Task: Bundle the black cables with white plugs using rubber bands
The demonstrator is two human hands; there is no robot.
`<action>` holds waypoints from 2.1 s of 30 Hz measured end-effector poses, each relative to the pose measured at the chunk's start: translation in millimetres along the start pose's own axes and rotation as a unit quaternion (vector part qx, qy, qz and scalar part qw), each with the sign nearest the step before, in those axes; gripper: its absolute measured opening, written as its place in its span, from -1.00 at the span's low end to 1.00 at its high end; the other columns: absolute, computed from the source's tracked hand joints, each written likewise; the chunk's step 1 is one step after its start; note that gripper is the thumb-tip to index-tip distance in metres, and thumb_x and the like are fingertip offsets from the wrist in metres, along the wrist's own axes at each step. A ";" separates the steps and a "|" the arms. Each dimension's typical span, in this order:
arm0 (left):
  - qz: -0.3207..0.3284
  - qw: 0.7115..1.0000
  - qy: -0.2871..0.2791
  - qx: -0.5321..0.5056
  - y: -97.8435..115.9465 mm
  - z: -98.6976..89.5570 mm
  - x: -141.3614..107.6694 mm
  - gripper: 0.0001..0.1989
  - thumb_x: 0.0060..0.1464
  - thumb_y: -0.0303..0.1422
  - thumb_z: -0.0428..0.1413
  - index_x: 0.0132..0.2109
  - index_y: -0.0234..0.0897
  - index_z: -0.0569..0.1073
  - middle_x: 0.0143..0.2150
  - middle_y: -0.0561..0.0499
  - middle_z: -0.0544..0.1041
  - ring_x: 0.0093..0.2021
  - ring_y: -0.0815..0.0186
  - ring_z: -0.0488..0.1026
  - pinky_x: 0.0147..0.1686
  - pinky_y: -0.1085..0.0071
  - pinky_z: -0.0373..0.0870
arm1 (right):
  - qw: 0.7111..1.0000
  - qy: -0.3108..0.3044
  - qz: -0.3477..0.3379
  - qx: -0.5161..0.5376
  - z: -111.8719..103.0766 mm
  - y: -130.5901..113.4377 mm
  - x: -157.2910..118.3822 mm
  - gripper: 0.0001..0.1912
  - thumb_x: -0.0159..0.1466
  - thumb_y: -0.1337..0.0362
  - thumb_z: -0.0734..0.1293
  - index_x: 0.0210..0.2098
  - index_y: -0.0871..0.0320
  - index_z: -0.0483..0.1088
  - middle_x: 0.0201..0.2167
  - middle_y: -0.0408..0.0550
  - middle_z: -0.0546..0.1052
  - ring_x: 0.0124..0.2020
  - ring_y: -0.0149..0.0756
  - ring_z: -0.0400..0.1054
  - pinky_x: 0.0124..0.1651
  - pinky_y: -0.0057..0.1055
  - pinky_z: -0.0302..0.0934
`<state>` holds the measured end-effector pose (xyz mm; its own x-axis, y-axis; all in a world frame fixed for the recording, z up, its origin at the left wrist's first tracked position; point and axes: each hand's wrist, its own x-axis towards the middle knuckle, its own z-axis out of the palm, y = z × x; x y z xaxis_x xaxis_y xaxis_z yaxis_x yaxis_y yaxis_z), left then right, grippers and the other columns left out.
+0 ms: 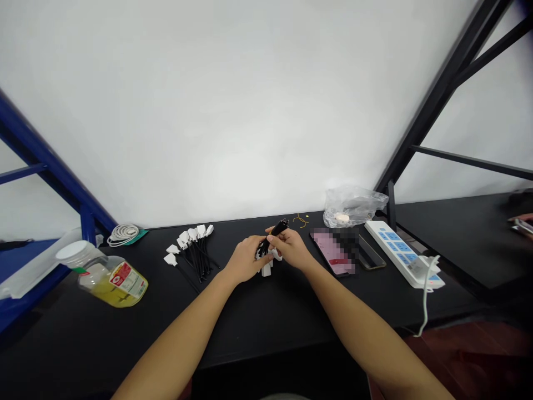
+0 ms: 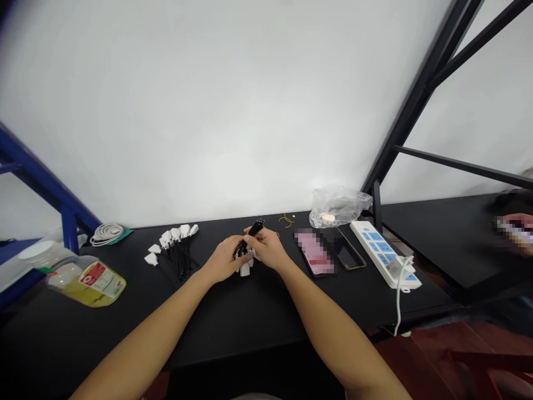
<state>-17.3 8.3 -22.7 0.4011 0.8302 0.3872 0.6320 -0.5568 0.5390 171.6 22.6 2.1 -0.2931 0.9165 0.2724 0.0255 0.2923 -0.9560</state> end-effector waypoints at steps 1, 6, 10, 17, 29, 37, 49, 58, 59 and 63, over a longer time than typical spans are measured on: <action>-0.006 1.000 0.014 0.008 -2.4 -1.7 0.6 -0.52 0.23 -0.09 0.11 0.20 -0.23 0.36 0.14 -0.17 0.48 0.12 0.03 0.41 0.12 0.05 0.32 | 1.000 0.013 -0.003 0.011 -0.2 1.5 0.6 -0.56 0.23 0.00 0.41 -0.08 0.22 0.46 -0.53 -0.17 0.51 -0.65 -0.48 0.25 -0.56 -0.49 0.18; -0.080 0.987 0.136 0.035 -15.2 -12.4 4.1 -0.57 0.32 -0.08 -0.02 0.18 -0.24 0.37 0.14 -0.16 0.49 0.15 0.09 0.40 0.18 0.11 0.29 | 0.993 0.096 -0.048 0.057 2.2 14.3 3.6 -0.60 0.25 0.04 0.41 -0.01 0.12 0.45 -0.33 -0.05 0.61 -0.37 -0.29 0.51 -0.31 -0.37 0.39; -0.134 0.978 0.125 0.096 -17.6 -16.4 4.9 -0.59 0.31 -0.09 -0.01 0.09 -0.26 0.45 0.09 -0.14 0.53 0.10 0.08 0.44 0.13 0.12 0.32 | 0.992 0.020 -0.099 -0.072 -3.8 24.4 10.8 -0.71 0.34 0.25 0.26 0.03 0.08 0.45 -0.04 0.00 0.58 -0.01 -0.21 0.48 0.01 -0.28 0.37; -0.189 0.944 0.024 0.269 -14.1 -39.9 3.0 -0.58 0.28 -0.08 -0.02 0.04 -0.24 0.53 0.02 -0.20 0.56 0.05 -0.02 0.46 0.03 0.10 0.34 | 0.867 -0.060 0.050 -0.492 -28.6 11.9 11.3 -0.44 0.36 0.38 0.18 0.33 -0.01 0.26 -0.07 0.01 0.62 -0.07 -0.17 0.51 -0.01 -0.34 0.27; -0.358 0.873 -0.211 0.254 -44.6 -94.5 -9.2 -0.59 0.20 -0.05 -0.06 -0.18 -0.20 0.56 -0.05 -0.24 0.62 -0.03 -0.12 0.54 -0.10 0.04 0.39 | 0.821 -0.013 0.116 -0.559 -48.8 12.7 13.0 -0.56 0.35 0.22 0.26 0.19 0.14 0.39 0.09 0.15 0.52 0.09 -0.04 0.43 0.10 -0.25 0.23; -0.267 0.902 -0.173 0.292 -29.6 -62.8 -6.1 -0.72 0.13 -0.38 -0.04 -0.10 -0.22 0.51 -0.08 -0.22 0.60 -0.06 -0.03 0.55 -0.15 0.14 0.40 | 0.808 -0.028 0.134 -0.572 -45.5 19.2 12.8 -0.56 0.33 0.39 0.19 0.17 0.12 0.42 0.05 0.13 0.53 0.02 -0.10 0.46 0.01 -0.31 0.23; -0.093 0.950 0.240 0.178 -19.3 -68.5 -1.2 -0.74 0.29 -0.20 0.00 -0.20 -0.23 0.50 -0.35 -0.02 0.53 -0.30 0.21 0.48 -0.15 0.28 0.36 | 0.918 0.059 -0.016 -0.392 -29.6 4.2 8.5 -0.74 0.32 0.21 0.32 -0.04 0.11 0.52 -0.30 -0.10 0.60 -0.30 -0.30 0.43 -0.18 -0.42 0.22; 0.006 0.987 0.094 -0.127 14.8 -33.9 -1.5 -0.73 0.27 -0.18 0.05 -0.17 -0.24 0.56 -0.29 -0.02 0.63 -0.28 0.28 0.55 -0.19 0.38 0.47 | 0.929 -0.125 -0.147 -0.315 8.5 -7.2 -12.1 -0.77 0.36 0.14 0.31 -0.32 0.14 0.49 -0.52 -0.20 0.45 -0.50 -0.42 0.24 -0.40 -0.49 0.02; 0.004 0.990 0.087 -0.115 12.5 -35.2 -0.7 -0.72 0.29 -0.19 0.03 -0.13 -0.24 0.57 -0.24 -0.04 0.63 -0.23 0.27 0.56 -0.16 0.37 0.47 | 0.926 -0.129 -0.147 -0.323 8.6 -8.0 -12.3 -0.72 0.39 0.16 0.27 -0.38 0.15 0.46 -0.53 -0.19 0.44 -0.50 -0.42 0.24 -0.39 -0.49 0.01; -0.074 0.991 0.078 0.074 -17.9 -51.3 -0.7 -0.68 0.28 -0.31 -0.04 0.00 -0.22 0.56 -0.04 -0.11 0.59 -0.01 0.15 0.50 0.08 0.22 0.39 | 0.933 -0.093 -0.133 -0.320 -0.6 -10.6 -9.5 -0.61 0.46 0.10 0.17 -0.39 0.15 0.42 -0.52 -0.17 0.41 -0.45 -0.40 0.30 -0.34 -0.50 0.06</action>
<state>-62.9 16.3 5.8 0.1962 0.8813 0.4298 0.7711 -0.4095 0.4876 174.7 11.0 9.7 -0.5291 0.7424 0.4109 0.4772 0.6608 -0.5793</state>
